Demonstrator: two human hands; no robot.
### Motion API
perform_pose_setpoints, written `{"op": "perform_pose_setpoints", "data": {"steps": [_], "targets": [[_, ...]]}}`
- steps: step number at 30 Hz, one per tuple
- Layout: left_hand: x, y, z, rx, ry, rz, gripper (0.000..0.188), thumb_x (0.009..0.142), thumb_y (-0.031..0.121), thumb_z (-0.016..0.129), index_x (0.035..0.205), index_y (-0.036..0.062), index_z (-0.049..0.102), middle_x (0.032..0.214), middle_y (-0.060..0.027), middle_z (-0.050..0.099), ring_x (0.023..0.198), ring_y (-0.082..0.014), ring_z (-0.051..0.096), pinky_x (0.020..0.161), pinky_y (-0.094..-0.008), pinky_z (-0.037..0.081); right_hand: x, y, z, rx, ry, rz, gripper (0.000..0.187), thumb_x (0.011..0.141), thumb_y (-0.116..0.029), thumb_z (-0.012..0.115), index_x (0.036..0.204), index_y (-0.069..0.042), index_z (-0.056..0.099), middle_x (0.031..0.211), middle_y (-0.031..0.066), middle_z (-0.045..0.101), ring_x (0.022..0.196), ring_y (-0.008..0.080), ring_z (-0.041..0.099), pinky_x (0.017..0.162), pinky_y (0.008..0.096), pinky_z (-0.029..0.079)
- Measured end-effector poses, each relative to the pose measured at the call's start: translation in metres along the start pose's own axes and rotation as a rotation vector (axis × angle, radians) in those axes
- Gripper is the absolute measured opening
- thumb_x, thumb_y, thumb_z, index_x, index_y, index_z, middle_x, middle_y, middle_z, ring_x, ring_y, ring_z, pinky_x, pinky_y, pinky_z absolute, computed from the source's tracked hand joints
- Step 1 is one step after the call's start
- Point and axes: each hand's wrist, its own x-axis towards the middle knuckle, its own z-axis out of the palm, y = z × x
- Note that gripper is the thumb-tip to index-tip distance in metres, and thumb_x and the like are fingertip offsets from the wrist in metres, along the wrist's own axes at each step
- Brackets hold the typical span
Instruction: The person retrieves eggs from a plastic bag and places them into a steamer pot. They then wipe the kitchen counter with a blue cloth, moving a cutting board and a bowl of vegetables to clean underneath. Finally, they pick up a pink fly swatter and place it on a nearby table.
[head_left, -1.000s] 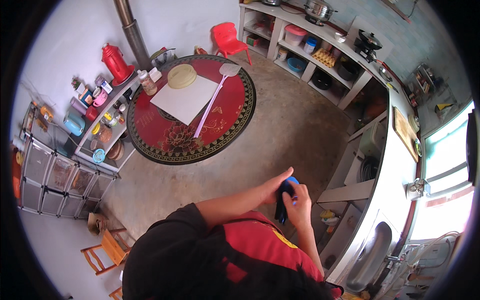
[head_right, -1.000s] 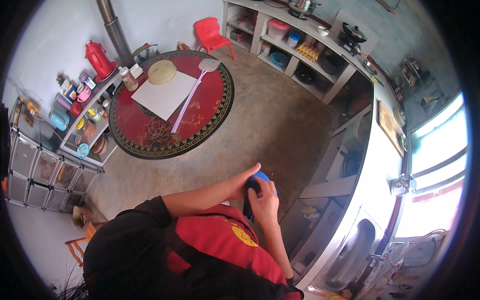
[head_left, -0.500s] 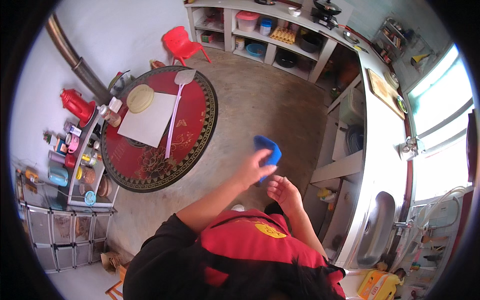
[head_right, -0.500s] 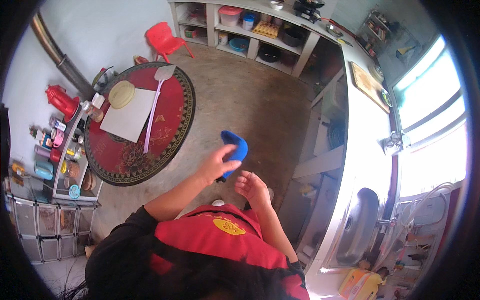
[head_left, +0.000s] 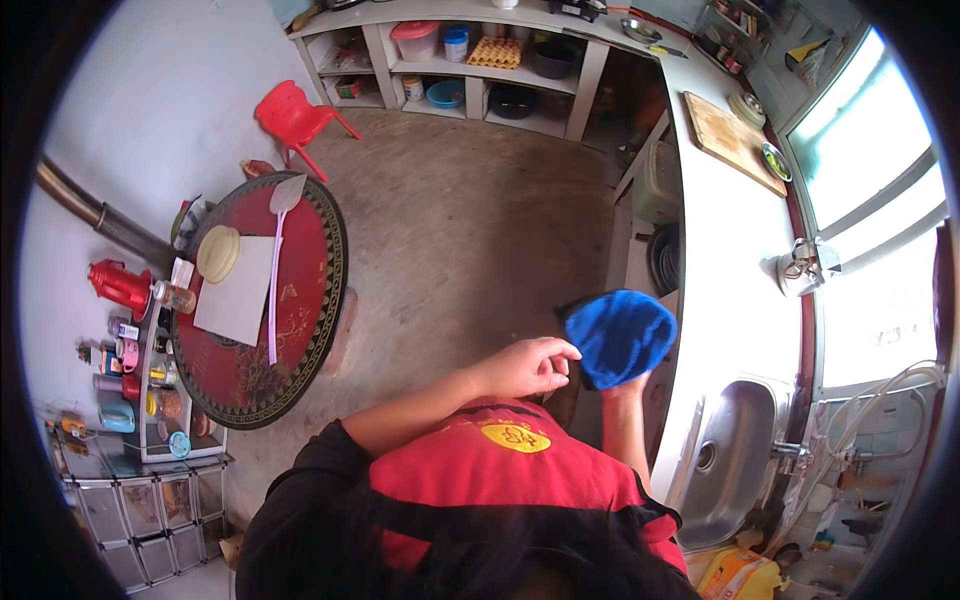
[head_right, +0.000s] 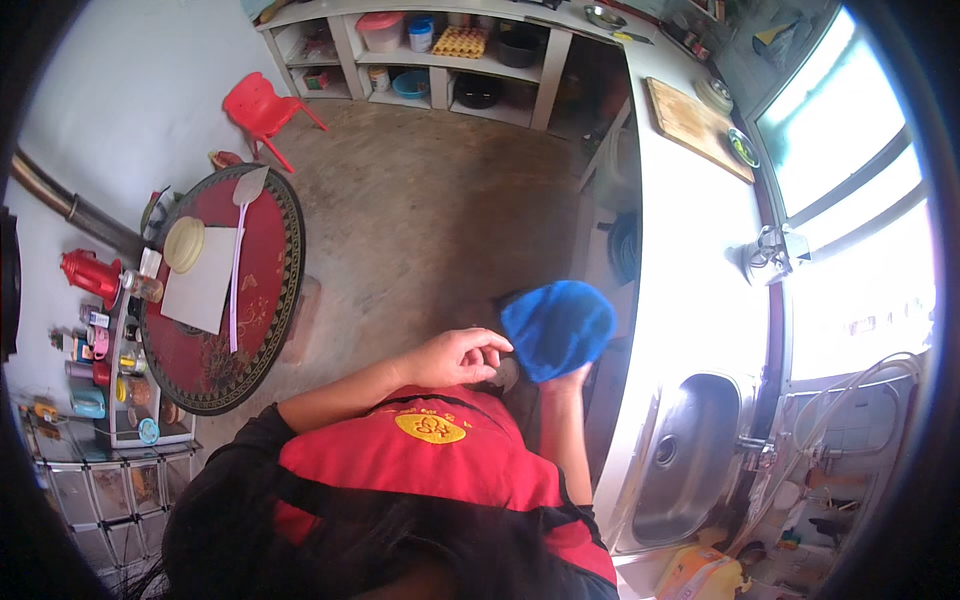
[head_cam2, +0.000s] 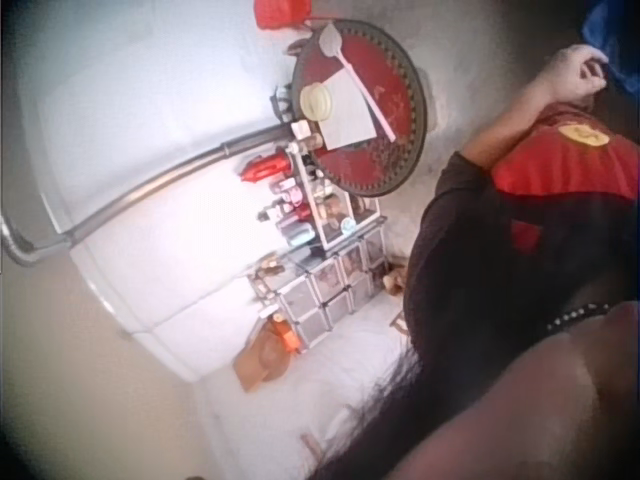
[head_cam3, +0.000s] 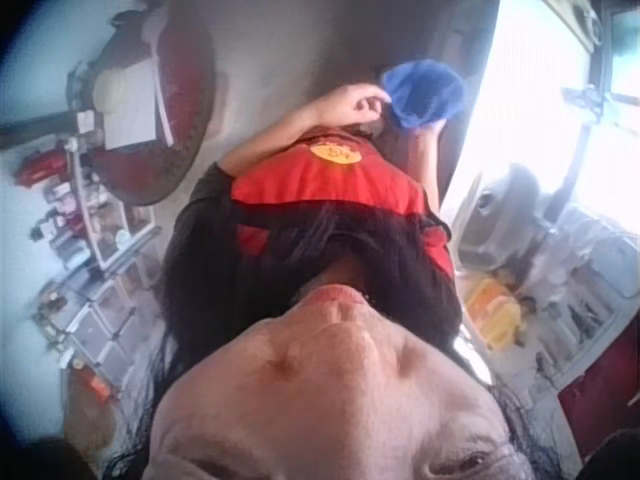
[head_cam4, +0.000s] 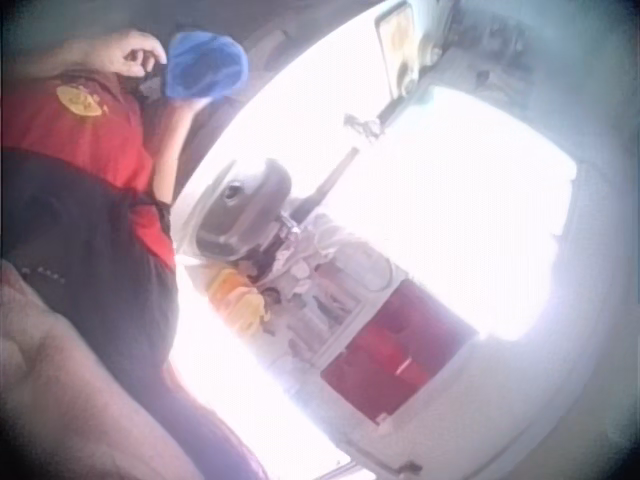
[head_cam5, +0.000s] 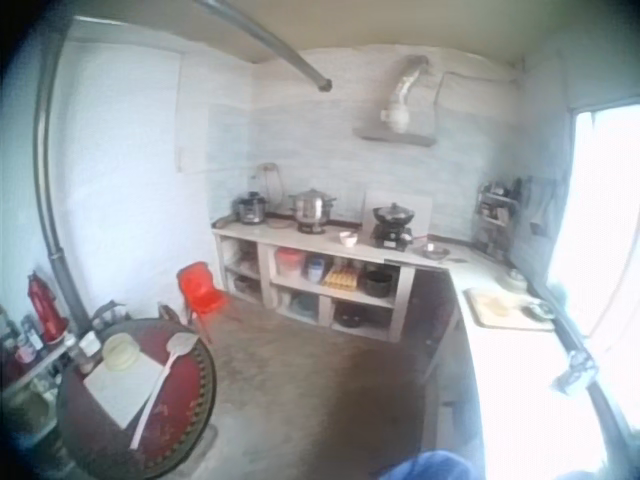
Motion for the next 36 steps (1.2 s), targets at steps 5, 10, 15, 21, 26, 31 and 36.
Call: {"op": "perform_pose_setpoints", "data": {"steps": [5, 10, 15, 21, 26, 31, 36], "targets": [[0.083, -0.009, 0.008, -0.182, 0.120, -0.089, 0.020, 0.087, 0.012, 0.056, 0.104, 0.0024, 0.057, 0.085, -0.0049, 0.061, 0.070, -0.0087, 0.056, 0.065, -0.0243, 0.048, 0.034, -0.156, -0.051, -0.161, 0.130, -0.357, 0.055, 0.091, -0.046, 0.038, 0.130, -0.008, 0.040, 0.130, 0.0149, 0.044, 0.117, 0.0307, 0.044, 0.101, 0.0433, 0.033], [0.142, -0.018, 0.021, -0.342, 0.127, -0.235, 0.019, 0.089, 0.013, 0.054, 0.106, 0.0029, 0.056, 0.088, -0.0038, 0.060, 0.071, -0.0072, 0.054, 0.065, -0.0227, 0.046, 0.078, -0.259, -0.143, -1.464, 0.566, -0.475, 0.060, 0.094, -0.040, 0.041, 0.138, -0.003, 0.026, 0.139, 0.0213, 0.029, 0.125, 0.0330, 0.035, 0.104, 0.0420, 0.029], [0.186, -0.020, 0.028, -0.309, 0.111, -0.336, 0.020, 0.091, 0.014, 0.052, 0.107, 0.0027, 0.056, 0.089, -0.0040, 0.060, 0.071, -0.0073, 0.053, 0.064, -0.0223, 0.045, 0.130, -0.263, -0.162, -2.412, 0.591, -0.344, 0.070, 0.084, -0.046, 0.052, 0.140, -0.013, 0.026, 0.141, 0.0185, 0.028, 0.129, 0.0363, 0.029, 0.106, 0.0472, 0.021], [0.204, -0.028, 0.027, -0.280, 0.146, -0.423, 0.020, 0.090, 0.011, 0.049, 0.106, 0.0021, 0.056, 0.090, -0.0054, 0.061, 0.070, -0.0084, 0.054, 0.062, -0.0224, 0.045, 0.183, -0.277, -0.179, -2.737, 0.630, -0.432, 0.059, 0.090, -0.048, 0.037, 0.141, -0.022, 0.027, 0.145, 0.0102, 0.026, 0.135, 0.0298, 0.021, 0.108, 0.0505, 0.011], [0.214, -0.033, 0.031, -0.262, 0.137, -0.471, 0.020, 0.090, 0.012, 0.049, 0.106, 0.0028, 0.056, 0.089, -0.0060, 0.061, 0.069, -0.0085, 0.053, 0.061, -0.0214, 0.044, 0.237, -0.306, -0.177, -2.708, 0.819, -0.354, 0.058, 0.091, -0.050, 0.033, 0.142, -0.024, 0.024, 0.146, 0.0098, 0.023, 0.135, 0.0311, 0.018, 0.108, 0.0525, 0.011], [0.220, -0.039, 0.037, -0.266, 0.122, -0.468, 0.020, 0.089, 0.013, 0.050, 0.105, 0.0032, 0.056, 0.089, -0.0064, 0.061, 0.068, -0.0082, 0.052, 0.059, -0.0207, 0.043, 0.248, -0.295, -0.174, -2.681, 0.845, -0.370, 0.059, 0.091, -0.051, 0.032, 0.142, -0.023, 0.023, 0.146, 0.0121, 0.023, 0.135, 0.0321, 0.018, 0.108, 0.0530, 0.010], [0.244, -0.045, 0.043, -0.300, 0.057, -0.432, 0.019, 0.089, 0.013, 0.050, 0.104, 0.0024, 0.056, 0.088, -0.0062, 0.060, 0.067, -0.0084, 0.052, 0.057, -0.0203, 0.042, 0.206, -0.260, -0.172, -2.741, 0.719, -0.431, 0.059, 0.091, -0.047, 0.035, 0.142, -0.020, 0.024, 0.146, 0.0130, 0.024, 0.135, 0.0330, 0.020, 0.107, 0.0541, 0.013]]}}
